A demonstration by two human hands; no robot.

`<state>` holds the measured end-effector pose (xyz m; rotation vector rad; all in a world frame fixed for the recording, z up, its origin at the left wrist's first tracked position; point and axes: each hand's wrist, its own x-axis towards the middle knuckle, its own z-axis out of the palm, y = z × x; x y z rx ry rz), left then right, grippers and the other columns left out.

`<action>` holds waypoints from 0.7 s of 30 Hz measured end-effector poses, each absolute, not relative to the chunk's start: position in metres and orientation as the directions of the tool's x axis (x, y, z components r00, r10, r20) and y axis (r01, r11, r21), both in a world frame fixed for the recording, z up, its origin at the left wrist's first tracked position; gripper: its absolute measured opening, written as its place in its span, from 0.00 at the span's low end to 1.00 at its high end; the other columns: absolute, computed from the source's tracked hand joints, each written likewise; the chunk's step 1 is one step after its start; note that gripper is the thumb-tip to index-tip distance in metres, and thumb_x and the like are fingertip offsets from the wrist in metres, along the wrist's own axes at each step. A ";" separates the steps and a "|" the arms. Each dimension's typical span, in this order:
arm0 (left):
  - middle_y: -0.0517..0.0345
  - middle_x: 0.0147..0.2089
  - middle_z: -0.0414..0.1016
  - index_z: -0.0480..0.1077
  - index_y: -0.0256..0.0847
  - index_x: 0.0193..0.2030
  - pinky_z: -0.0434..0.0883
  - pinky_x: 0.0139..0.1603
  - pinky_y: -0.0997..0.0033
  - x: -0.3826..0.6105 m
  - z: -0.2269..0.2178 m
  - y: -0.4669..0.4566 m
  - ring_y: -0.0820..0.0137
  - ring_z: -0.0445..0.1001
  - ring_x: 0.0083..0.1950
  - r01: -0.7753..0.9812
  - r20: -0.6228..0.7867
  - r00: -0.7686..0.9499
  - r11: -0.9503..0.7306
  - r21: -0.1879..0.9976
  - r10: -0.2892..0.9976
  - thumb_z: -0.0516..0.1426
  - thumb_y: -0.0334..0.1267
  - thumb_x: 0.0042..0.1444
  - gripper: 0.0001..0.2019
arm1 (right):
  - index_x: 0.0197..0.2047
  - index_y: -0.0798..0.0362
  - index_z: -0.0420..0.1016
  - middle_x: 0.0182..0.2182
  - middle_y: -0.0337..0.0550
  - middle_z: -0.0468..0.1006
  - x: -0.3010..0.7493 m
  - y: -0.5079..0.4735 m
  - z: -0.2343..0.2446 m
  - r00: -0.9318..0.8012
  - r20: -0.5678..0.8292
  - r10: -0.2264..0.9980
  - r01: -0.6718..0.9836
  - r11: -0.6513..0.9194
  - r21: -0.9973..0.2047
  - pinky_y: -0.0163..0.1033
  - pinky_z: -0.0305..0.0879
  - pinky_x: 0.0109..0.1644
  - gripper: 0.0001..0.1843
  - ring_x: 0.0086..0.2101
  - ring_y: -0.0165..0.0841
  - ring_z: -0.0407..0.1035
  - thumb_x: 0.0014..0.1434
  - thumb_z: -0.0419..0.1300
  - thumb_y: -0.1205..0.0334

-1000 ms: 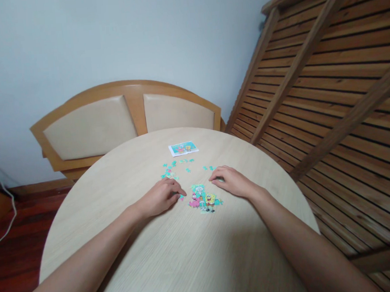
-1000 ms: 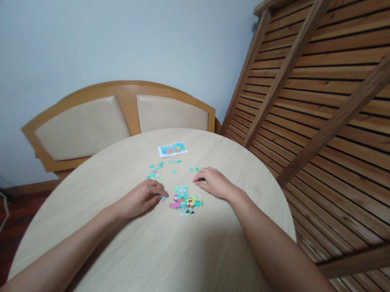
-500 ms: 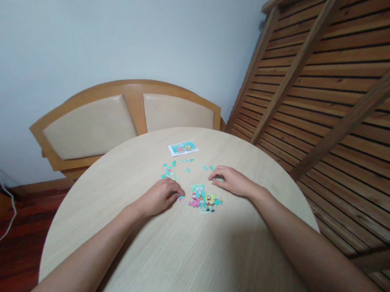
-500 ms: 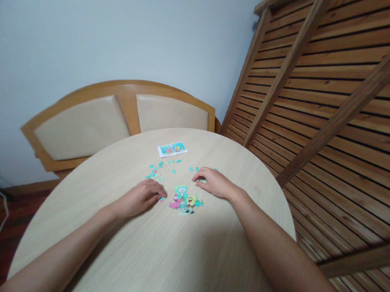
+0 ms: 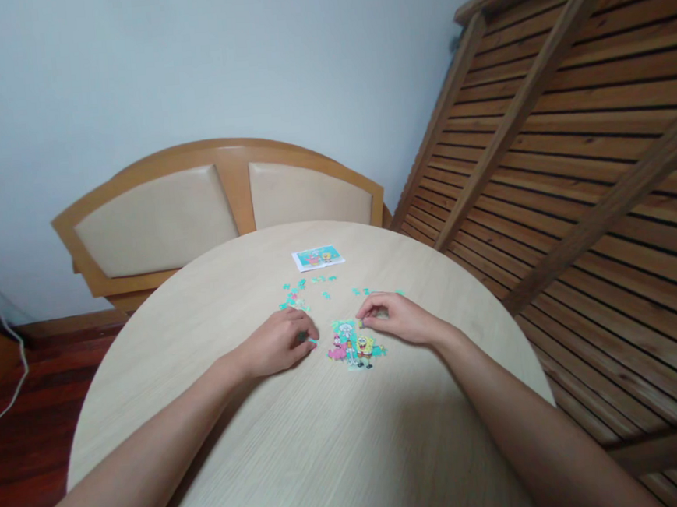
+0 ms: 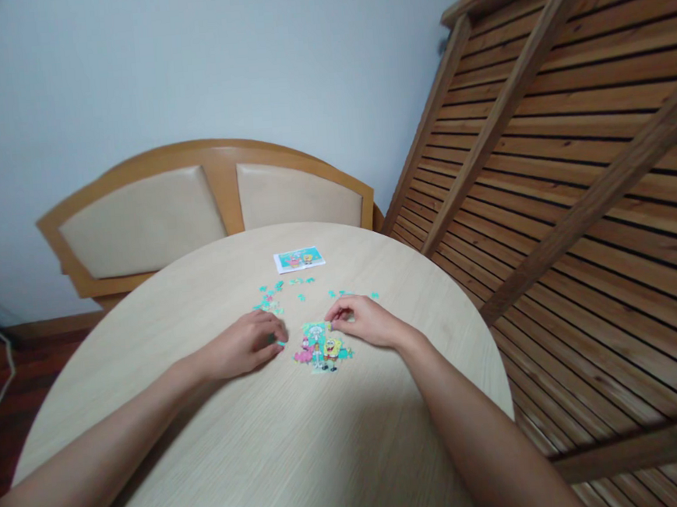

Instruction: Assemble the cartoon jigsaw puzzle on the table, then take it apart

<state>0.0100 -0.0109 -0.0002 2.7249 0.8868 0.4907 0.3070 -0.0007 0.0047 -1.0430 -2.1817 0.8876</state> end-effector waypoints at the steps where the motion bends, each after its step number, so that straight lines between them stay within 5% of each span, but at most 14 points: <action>1: 0.53 0.42 0.77 0.74 0.41 0.41 0.67 0.54 0.61 0.010 -0.001 -0.011 0.62 0.74 0.47 0.544 0.242 0.750 -0.782 0.306 0.616 0.58 0.36 0.63 0.04 | 0.39 0.55 0.81 0.38 0.46 0.80 0.304 -0.002 0.005 -0.547 0.189 0.815 0.432 0.468 -0.771 0.41 0.69 0.46 0.08 0.37 0.34 0.73 0.60 0.64 0.61; 8: 0.52 0.41 0.76 0.74 0.41 0.41 0.67 0.50 0.63 0.017 0.001 -0.014 0.62 0.73 0.45 0.585 0.280 0.699 -0.752 0.306 0.658 0.58 0.43 0.65 0.08 | 0.42 0.55 0.78 0.39 0.46 0.81 0.281 -0.014 0.002 -0.619 0.118 0.776 0.296 0.370 -0.880 0.39 0.71 0.44 0.14 0.38 0.34 0.75 0.58 0.67 0.53; 21: 0.56 0.37 0.79 0.76 0.39 0.38 0.68 0.42 0.70 0.041 -0.004 -0.029 0.69 0.74 0.38 0.398 0.231 0.602 -0.538 0.743 0.764 0.57 0.43 0.64 0.11 | 0.51 0.54 0.72 0.40 0.43 0.78 0.261 -0.019 -0.007 -0.580 0.198 0.790 0.131 0.331 -0.935 0.38 0.70 0.45 0.19 0.37 0.30 0.73 0.57 0.67 0.60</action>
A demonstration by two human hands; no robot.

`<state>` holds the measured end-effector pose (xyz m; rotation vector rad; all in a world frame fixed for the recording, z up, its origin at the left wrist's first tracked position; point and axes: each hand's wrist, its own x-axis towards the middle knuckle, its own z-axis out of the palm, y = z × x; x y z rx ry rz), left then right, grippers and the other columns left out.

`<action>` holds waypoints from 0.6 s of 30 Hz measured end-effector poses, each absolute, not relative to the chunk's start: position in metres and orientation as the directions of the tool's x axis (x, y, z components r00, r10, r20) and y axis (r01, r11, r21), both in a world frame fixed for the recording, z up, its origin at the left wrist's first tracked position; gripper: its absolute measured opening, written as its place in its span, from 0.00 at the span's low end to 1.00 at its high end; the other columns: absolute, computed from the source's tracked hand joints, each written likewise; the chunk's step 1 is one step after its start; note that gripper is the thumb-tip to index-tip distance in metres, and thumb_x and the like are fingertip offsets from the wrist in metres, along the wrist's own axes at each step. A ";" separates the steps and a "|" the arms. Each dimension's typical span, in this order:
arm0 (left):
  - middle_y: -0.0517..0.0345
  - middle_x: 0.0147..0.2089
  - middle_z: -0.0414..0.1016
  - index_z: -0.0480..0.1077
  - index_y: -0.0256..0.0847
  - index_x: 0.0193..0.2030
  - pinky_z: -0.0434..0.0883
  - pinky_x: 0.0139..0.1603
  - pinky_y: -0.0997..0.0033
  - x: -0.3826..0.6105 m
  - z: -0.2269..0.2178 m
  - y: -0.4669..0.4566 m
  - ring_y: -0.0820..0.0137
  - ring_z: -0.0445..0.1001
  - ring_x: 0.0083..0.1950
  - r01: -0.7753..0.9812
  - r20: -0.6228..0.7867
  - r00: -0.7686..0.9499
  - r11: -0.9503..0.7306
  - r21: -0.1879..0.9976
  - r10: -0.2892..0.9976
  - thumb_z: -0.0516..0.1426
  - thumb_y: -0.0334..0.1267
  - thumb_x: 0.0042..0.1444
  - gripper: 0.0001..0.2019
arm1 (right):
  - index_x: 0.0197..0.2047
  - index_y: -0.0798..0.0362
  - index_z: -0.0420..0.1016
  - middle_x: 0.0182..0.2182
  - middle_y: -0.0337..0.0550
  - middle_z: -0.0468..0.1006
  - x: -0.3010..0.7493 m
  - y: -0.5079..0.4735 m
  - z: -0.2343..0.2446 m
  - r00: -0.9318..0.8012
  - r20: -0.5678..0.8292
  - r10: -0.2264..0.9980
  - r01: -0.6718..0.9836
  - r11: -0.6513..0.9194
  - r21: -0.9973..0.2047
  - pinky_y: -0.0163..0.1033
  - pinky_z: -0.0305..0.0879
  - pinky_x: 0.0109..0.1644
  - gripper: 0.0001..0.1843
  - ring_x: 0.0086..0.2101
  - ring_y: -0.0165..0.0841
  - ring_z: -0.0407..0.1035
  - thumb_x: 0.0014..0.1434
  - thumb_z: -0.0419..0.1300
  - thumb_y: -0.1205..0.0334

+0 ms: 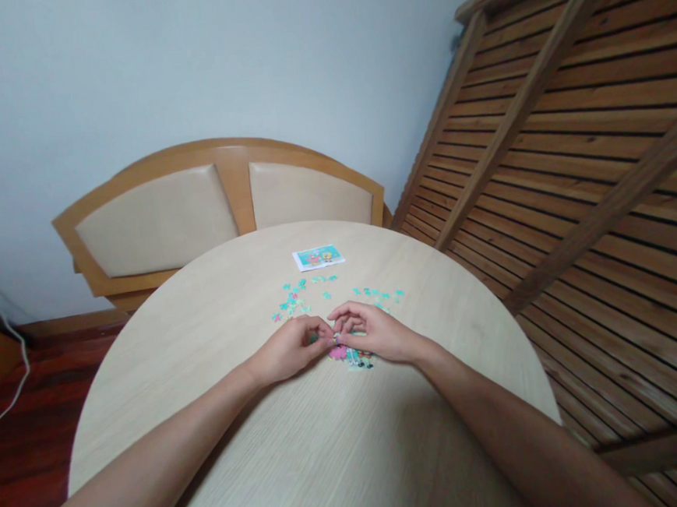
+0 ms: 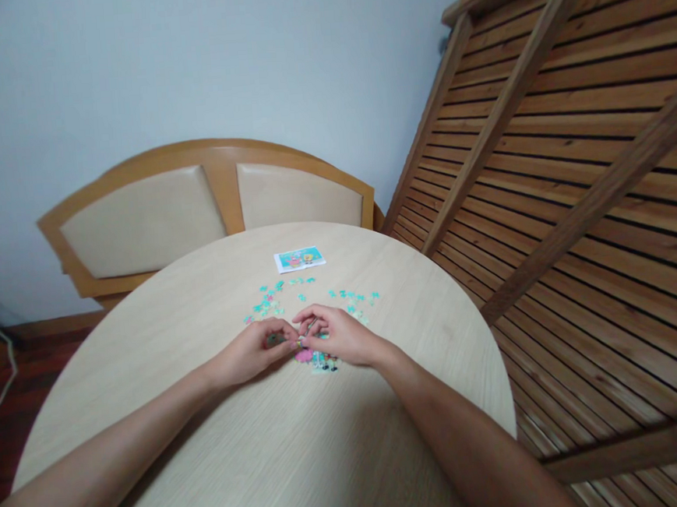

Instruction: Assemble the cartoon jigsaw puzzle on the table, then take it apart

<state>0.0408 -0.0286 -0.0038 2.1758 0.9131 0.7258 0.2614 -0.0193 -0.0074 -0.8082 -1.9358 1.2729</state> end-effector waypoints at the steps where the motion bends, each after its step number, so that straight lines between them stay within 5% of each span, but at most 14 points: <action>1: 0.56 0.36 0.79 0.75 0.38 0.38 0.68 0.41 0.70 0.041 -0.003 -0.029 0.69 0.74 0.37 0.400 0.228 0.588 -0.524 0.752 0.776 0.57 0.42 0.64 0.10 | 0.50 0.55 0.73 0.38 0.42 0.78 0.261 -0.019 -0.007 -0.580 0.195 0.791 0.131 0.326 -0.936 0.38 0.70 0.46 0.19 0.36 0.30 0.73 0.57 0.67 0.60; 7: 0.55 0.37 0.78 0.73 0.38 0.39 0.68 0.39 0.70 0.043 -0.003 -0.028 0.68 0.73 0.37 0.415 0.250 0.513 -0.493 0.765 0.821 0.56 0.43 0.65 0.10 | 0.39 0.55 0.80 0.33 0.44 0.81 0.262 -0.018 -0.004 -0.565 0.168 0.808 0.255 0.365 -0.895 0.40 0.70 0.43 0.13 0.36 0.33 0.73 0.56 0.68 0.54; 18: 0.53 0.38 0.78 0.72 0.37 0.40 0.70 0.42 0.68 0.043 -0.005 -0.025 0.67 0.74 0.39 0.327 0.252 0.488 -0.442 0.835 0.836 0.56 0.41 0.64 0.09 | 0.34 0.56 0.79 0.32 0.43 0.82 0.261 -0.018 -0.004 -0.503 0.188 0.844 0.246 0.348 -0.905 0.39 0.70 0.41 0.15 0.34 0.33 0.75 0.52 0.72 0.52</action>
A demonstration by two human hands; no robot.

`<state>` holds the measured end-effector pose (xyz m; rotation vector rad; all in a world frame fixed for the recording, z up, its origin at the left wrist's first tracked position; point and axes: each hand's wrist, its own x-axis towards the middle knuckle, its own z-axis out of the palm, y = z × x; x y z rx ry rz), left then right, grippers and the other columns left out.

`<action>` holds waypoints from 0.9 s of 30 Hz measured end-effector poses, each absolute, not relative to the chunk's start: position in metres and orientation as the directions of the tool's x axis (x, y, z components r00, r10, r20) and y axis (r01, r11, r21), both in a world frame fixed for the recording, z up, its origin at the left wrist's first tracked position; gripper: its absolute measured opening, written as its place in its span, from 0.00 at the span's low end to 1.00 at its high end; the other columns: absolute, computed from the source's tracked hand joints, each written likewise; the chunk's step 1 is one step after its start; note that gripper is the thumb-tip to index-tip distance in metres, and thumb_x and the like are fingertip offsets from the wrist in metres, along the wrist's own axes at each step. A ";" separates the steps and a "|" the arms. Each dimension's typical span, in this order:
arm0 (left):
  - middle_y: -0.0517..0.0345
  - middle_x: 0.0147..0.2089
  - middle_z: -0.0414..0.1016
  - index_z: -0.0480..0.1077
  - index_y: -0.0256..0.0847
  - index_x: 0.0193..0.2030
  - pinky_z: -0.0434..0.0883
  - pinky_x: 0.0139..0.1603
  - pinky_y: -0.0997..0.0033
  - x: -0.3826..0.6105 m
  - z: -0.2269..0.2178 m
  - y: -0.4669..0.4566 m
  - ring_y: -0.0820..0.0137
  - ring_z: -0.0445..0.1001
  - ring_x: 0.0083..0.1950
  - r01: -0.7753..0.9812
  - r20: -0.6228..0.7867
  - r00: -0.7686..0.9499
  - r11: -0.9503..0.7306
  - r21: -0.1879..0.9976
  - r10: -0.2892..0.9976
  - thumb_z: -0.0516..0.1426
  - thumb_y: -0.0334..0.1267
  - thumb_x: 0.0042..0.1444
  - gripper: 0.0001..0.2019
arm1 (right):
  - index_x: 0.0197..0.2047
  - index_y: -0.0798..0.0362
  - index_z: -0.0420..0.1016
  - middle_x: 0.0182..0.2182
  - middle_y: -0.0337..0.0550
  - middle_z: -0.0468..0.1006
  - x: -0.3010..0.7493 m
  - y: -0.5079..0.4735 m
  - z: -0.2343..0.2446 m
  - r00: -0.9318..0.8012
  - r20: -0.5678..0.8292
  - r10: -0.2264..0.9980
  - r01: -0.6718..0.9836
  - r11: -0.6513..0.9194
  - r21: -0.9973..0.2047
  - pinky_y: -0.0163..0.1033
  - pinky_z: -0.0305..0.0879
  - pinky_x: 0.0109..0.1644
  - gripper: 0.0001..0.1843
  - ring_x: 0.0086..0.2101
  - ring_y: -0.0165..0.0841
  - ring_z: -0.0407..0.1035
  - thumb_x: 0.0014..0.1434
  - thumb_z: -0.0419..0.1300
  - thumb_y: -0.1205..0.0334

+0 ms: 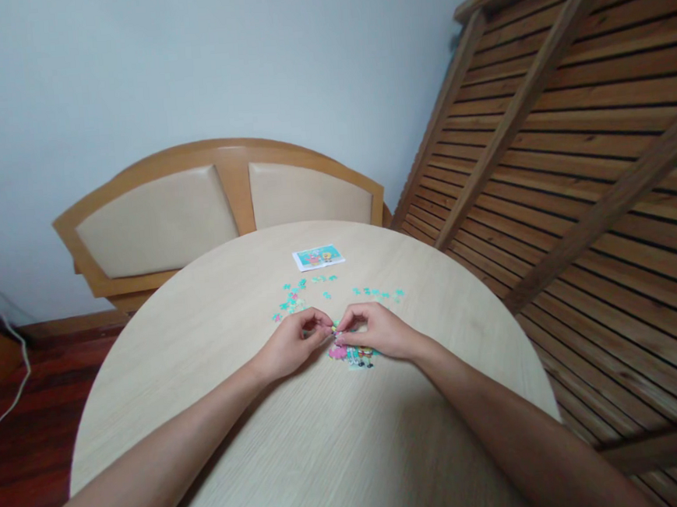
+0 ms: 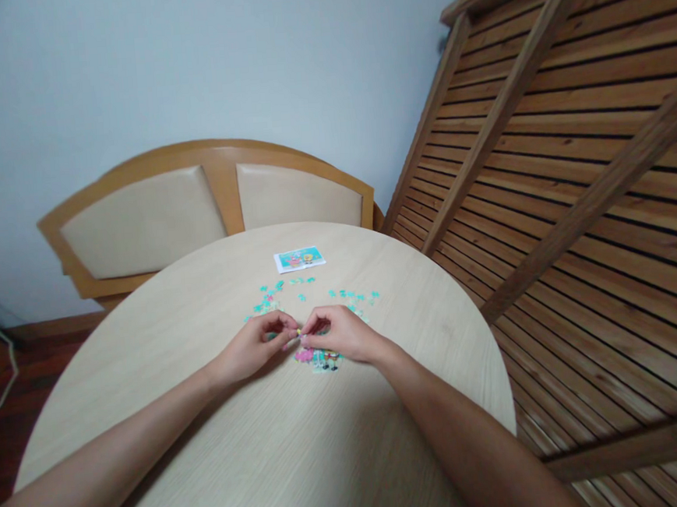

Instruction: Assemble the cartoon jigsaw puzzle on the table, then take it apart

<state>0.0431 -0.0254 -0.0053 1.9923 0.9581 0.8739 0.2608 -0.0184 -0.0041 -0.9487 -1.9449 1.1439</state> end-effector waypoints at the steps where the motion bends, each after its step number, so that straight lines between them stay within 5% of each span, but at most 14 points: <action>1: 0.53 0.38 0.79 0.73 0.37 0.40 0.70 0.42 0.68 0.043 -0.005 -0.025 0.67 0.74 0.40 0.328 0.251 0.494 -0.446 0.833 0.832 0.56 0.41 0.64 0.09 | 0.33 0.56 0.79 0.32 0.43 0.82 0.261 -0.018 -0.004 -0.502 0.189 0.844 0.244 0.348 -0.905 0.39 0.70 0.41 0.15 0.34 0.33 0.75 0.52 0.72 0.52; 11: 0.54 0.38 0.81 0.76 0.37 0.40 0.70 0.41 0.69 0.044 -0.003 -0.028 0.67 0.75 0.39 0.360 0.210 0.555 -0.460 0.812 0.805 0.55 0.41 0.65 0.11 | 0.38 0.55 0.82 0.36 0.46 0.84 0.274 -0.018 0.004 -0.636 0.134 0.760 0.307 0.408 -0.860 0.41 0.71 0.45 0.15 0.38 0.36 0.76 0.54 0.70 0.51; 27: 0.55 0.41 0.83 0.79 0.43 0.44 0.69 0.53 0.64 0.046 -0.001 -0.034 0.66 0.77 0.44 0.391 0.277 0.739 -0.725 0.567 0.614 0.56 0.39 0.67 0.09 | 0.40 0.51 0.83 0.39 0.43 0.83 0.293 -0.008 0.008 -0.740 0.202 0.641 0.419 0.675 -0.607 0.42 0.65 0.52 0.09 0.41 0.37 0.74 0.54 0.70 0.60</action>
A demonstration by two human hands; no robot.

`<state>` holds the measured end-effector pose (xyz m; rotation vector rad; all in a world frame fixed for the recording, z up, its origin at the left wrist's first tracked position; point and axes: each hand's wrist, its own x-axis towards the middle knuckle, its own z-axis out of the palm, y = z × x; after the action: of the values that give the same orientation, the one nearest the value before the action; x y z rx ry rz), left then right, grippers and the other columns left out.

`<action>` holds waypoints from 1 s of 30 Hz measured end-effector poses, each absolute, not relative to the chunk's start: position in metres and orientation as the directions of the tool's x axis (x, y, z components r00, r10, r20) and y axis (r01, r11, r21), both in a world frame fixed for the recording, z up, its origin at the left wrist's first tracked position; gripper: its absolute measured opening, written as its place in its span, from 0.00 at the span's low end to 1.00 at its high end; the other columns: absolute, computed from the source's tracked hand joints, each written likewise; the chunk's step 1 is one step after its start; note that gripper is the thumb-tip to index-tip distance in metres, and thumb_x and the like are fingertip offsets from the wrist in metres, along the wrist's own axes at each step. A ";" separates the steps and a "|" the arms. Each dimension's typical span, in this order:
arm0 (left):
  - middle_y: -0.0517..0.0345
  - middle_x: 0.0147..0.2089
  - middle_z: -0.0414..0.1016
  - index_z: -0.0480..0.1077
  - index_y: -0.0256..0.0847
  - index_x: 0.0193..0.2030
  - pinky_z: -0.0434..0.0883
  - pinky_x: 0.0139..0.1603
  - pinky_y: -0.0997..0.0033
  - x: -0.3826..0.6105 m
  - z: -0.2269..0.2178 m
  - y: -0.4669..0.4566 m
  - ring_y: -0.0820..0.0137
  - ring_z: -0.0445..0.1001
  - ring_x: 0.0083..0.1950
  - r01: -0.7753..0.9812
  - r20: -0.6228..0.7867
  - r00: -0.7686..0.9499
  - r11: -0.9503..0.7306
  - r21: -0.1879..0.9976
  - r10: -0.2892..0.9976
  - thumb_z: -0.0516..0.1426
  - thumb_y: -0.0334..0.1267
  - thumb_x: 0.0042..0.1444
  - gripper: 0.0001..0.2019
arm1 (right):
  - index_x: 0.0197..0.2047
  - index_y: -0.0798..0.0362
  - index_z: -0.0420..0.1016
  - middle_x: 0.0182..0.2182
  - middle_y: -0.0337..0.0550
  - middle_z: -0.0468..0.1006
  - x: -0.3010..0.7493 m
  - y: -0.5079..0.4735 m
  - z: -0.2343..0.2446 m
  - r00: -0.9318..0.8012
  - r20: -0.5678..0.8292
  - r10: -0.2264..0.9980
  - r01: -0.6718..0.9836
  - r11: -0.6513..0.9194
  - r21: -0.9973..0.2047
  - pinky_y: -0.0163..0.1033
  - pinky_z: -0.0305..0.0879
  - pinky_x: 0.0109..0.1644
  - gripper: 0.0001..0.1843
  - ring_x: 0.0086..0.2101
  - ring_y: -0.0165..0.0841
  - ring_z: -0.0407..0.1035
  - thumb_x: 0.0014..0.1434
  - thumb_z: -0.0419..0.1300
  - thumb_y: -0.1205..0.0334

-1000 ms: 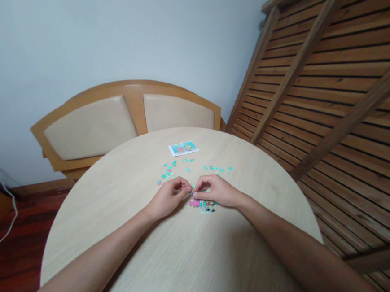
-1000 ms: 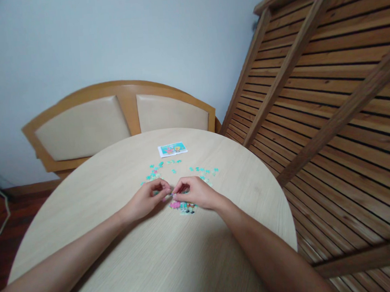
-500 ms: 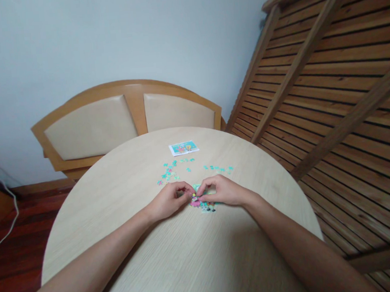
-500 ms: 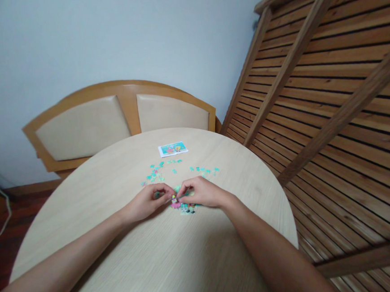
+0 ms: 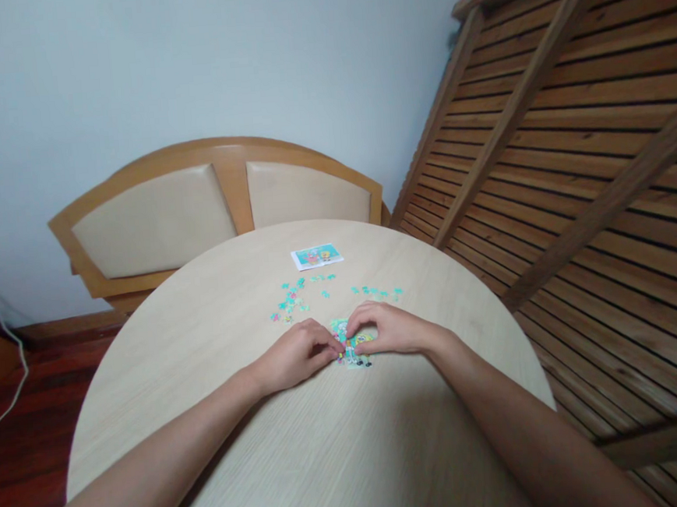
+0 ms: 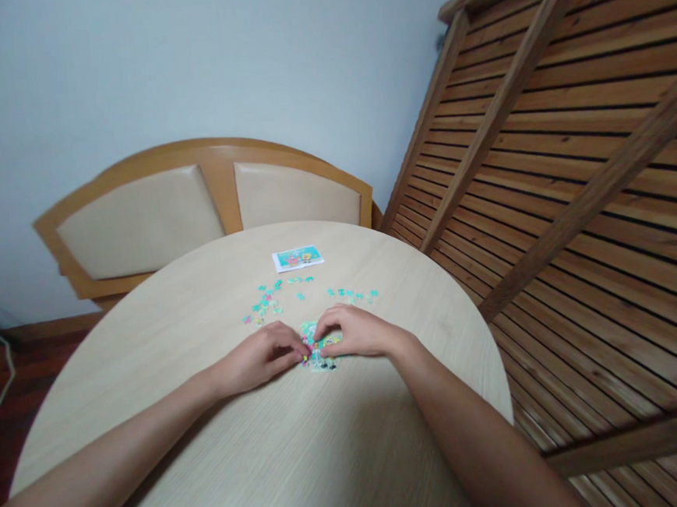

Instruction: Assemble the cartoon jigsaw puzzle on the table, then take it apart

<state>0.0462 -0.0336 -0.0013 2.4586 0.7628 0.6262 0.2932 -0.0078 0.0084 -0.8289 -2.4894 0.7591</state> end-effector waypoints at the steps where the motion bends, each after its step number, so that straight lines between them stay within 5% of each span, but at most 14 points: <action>1: 0.55 0.42 0.83 0.79 0.43 0.44 0.69 0.53 0.64 0.046 -0.002 -0.034 0.66 0.77 0.44 0.387 0.281 0.743 -0.732 0.561 0.607 0.56 0.39 0.68 0.09 | 0.40 0.51 0.83 0.39 0.43 0.83 0.293 -0.008 0.008 -0.741 0.204 0.640 0.419 0.677 -0.605 0.42 0.65 0.52 0.09 0.41 0.37 0.74 0.54 0.70 0.61; 30: 0.55 0.43 0.82 0.78 0.42 0.45 0.68 0.53 0.66 0.035 0.001 -0.029 0.67 0.78 0.47 0.338 0.263 0.823 -0.806 0.486 0.504 0.56 0.34 0.67 0.08 | 0.40 0.52 0.83 0.39 0.43 0.82 0.292 -0.008 0.004 -0.758 0.201 0.620 0.415 0.696 -0.586 0.40 0.65 0.52 0.08 0.42 0.36 0.74 0.54 0.70 0.62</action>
<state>0.0348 -0.0295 0.0010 2.5806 0.6281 0.5362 0.2922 -0.0078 0.0041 -0.8056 -2.5219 0.7367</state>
